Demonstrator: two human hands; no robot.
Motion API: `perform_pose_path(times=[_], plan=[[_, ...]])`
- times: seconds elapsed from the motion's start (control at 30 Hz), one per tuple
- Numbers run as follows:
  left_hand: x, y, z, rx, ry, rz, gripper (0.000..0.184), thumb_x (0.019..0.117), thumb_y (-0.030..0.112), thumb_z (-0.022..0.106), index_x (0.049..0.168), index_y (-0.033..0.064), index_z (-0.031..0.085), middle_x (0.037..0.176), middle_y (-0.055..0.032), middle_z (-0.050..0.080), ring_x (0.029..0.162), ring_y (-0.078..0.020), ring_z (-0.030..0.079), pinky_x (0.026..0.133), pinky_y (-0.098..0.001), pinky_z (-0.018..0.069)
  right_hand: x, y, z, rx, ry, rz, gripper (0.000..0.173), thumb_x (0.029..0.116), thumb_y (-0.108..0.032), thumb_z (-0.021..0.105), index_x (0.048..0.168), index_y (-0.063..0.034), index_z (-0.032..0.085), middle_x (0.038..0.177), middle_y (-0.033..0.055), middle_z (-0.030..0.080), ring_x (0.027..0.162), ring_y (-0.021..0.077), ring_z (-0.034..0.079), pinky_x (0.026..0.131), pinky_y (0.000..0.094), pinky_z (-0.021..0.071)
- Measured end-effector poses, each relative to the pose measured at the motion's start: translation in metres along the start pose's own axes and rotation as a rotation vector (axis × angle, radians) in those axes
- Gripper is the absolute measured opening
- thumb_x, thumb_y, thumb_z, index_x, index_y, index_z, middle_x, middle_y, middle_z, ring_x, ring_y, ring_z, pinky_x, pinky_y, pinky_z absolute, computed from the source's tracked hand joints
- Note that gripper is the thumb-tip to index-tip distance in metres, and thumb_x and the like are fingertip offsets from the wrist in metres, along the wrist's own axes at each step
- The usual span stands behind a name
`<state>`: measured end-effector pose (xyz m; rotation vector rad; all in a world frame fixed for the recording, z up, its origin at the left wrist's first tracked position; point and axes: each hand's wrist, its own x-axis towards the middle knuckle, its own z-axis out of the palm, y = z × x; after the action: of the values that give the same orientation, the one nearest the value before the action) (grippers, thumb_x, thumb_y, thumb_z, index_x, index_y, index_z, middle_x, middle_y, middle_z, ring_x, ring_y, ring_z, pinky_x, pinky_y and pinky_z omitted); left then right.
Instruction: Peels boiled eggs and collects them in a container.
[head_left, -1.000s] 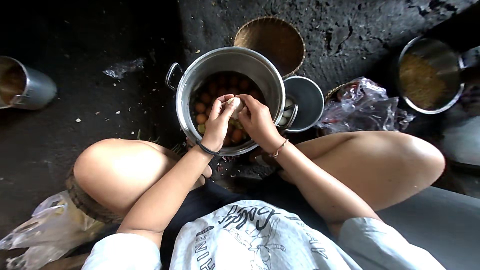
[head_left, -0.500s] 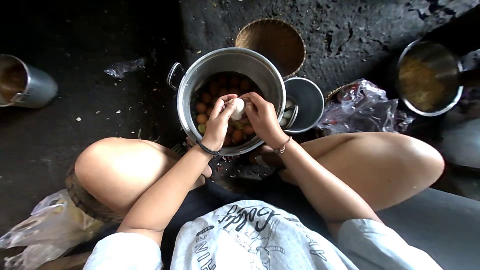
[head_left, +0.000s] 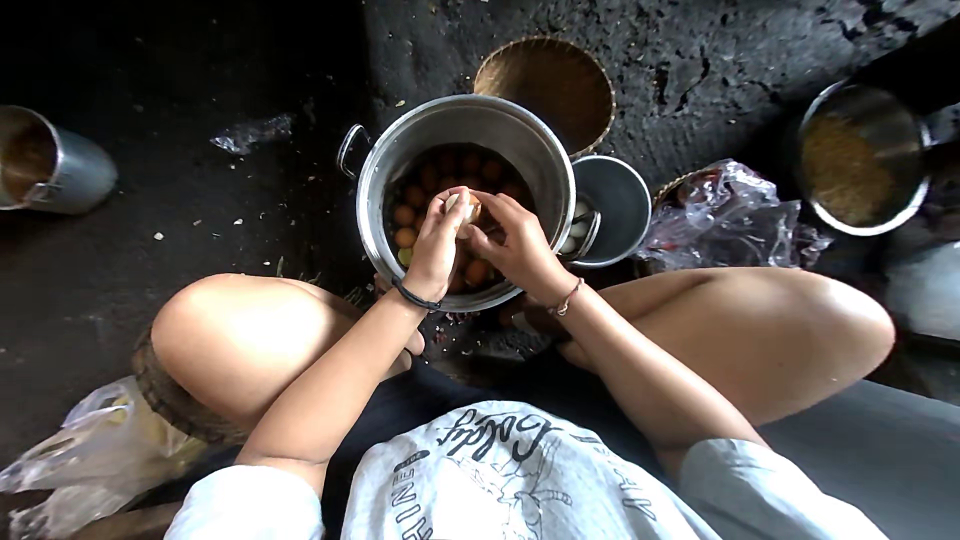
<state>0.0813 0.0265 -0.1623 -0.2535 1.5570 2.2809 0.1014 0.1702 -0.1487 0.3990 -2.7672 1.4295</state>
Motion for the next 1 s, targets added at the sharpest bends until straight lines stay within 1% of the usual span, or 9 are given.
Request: perform_pose_path(times=[0.07, 0.23, 0.33, 0.43, 0.53, 0.6, 0.73, 0.9, 1.0], plan=[[0.000, -0.002, 0.000, -0.001, 0.005, 0.013, 0.035, 0.1100, 0.027, 0.042, 0.138, 0.0055, 0.047, 0.121, -0.0069, 0.061, 0.112, -0.0117, 0.060, 0.099, -0.0315, 0.0503, -0.002, 0.000, 0.002, -0.016, 0.012, 0.011, 0.055, 0.0992, -0.009, 0.060, 0.151, 0.0012, 0.045, 0.132, 0.0219, 0.062, 0.111, 0.0275, 0.067, 0.095, 0.0384, 0.0554], [-0.001, -0.004, 0.001, 0.026, 0.016, 0.000, 0.040, 0.1088, 0.031, 0.045, 0.140, 0.0064, 0.045, 0.126, -0.0092, 0.059, 0.116, -0.0145, 0.058, 0.102, -0.0350, 0.0488, 0.004, 0.011, 0.008, -0.048, 0.072, -0.044, 0.046, 0.1003, -0.003, 0.052, 0.145, 0.0062, 0.050, 0.132, 0.0225, 0.064, 0.118, 0.0276, 0.066, 0.103, 0.0364, 0.0524], [0.000, -0.004, 0.001, 0.021, 0.049, -0.022, 0.050, 0.1020, 0.032, 0.062, 0.140, 0.0066, 0.041, 0.118, -0.0089, 0.061, 0.107, -0.0139, 0.063, 0.096, -0.0340, 0.0538, -0.001, 0.000, 0.006, -0.070, 0.086, -0.034, 0.044, 0.0999, -0.002, 0.056, 0.144, 0.0053, 0.051, 0.131, 0.0234, 0.063, 0.113, 0.0293, 0.067, 0.098, 0.0377, 0.0538], [0.001, -0.001, 0.001, -0.002, 0.054, -0.047, 0.045, 0.0972, 0.023, 0.071, 0.132, 0.0063, 0.047, 0.112, -0.0084, 0.063, 0.100, -0.0147, 0.065, 0.091, -0.0344, 0.0559, -0.008, -0.005, 0.006, -0.087, 0.101, -0.030, 0.043, 0.0988, 0.001, 0.055, 0.142, 0.0019, 0.052, 0.133, 0.0211, 0.062, 0.112, 0.0272, 0.067, 0.096, 0.0378, 0.0550], [-0.001, 0.003, 0.003, -0.064, 0.036, -0.073, 0.033, 0.0994, 0.019, 0.067, 0.126, 0.0077, 0.051, 0.109, -0.0071, 0.064, 0.100, -0.0145, 0.065, 0.091, -0.0337, 0.0558, -0.002, -0.001, 0.006, -0.007, 0.134, 0.002, 0.033, 0.1000, 0.001, 0.055, 0.133, 0.0043, 0.058, 0.121, 0.0213, 0.065, 0.106, 0.0263, 0.067, 0.093, 0.0364, 0.0551], [-0.001, 0.004, 0.005, -0.146, 0.022, -0.100, 0.028, 0.1035, 0.019, 0.060, 0.127, 0.0073, 0.051, 0.111, -0.0074, 0.065, 0.101, -0.0147, 0.066, 0.092, -0.0325, 0.0566, 0.002, 0.001, 0.004, 0.089, 0.130, 0.092, 0.028, 0.1026, -0.001, 0.052, 0.130, 0.0032, 0.057, 0.112, 0.0198, 0.065, 0.092, 0.0215, 0.066, 0.082, 0.0332, 0.0558], [0.002, 0.006, 0.001, -0.119, 0.063, -0.188, 0.045, 0.1088, 0.040, 0.046, 0.139, 0.0071, 0.051, 0.127, -0.0091, 0.060, 0.112, -0.0176, 0.063, 0.095, -0.0340, 0.0550, 0.008, 0.013, 0.006, 0.246, 0.141, 0.206, 0.023, 0.1055, -0.006, 0.047, 0.125, 0.0021, 0.058, 0.100, 0.0113, 0.065, 0.073, 0.0093, 0.065, 0.066, 0.0256, 0.0586], [0.003, 0.008, -0.002, -0.101, 0.154, -0.236, 0.055, 0.1091, 0.052, 0.033, 0.133, 0.0108, 0.059, 0.123, -0.0054, 0.065, 0.108, -0.0153, 0.063, 0.093, -0.0315, 0.0523, 0.010, 0.013, 0.003, 0.246, 0.132, 0.272, 0.022, 0.1074, -0.010, 0.047, 0.124, 0.0006, 0.058, 0.097, 0.0099, 0.065, 0.071, 0.0090, 0.066, 0.065, 0.0256, 0.0594], [0.004, 0.006, -0.004, -0.134, 0.072, -0.192, 0.047, 0.1091, 0.045, 0.041, 0.131, 0.0066, 0.056, 0.118, -0.0066, 0.063, 0.104, -0.0147, 0.064, 0.092, -0.0301, 0.0551, 0.009, 0.014, 0.004, 0.267, 0.114, 0.248, 0.024, 0.1068, -0.014, 0.048, 0.125, 0.0005, 0.057, 0.099, 0.0100, 0.065, 0.076, 0.0097, 0.067, 0.068, 0.0269, 0.0598]])
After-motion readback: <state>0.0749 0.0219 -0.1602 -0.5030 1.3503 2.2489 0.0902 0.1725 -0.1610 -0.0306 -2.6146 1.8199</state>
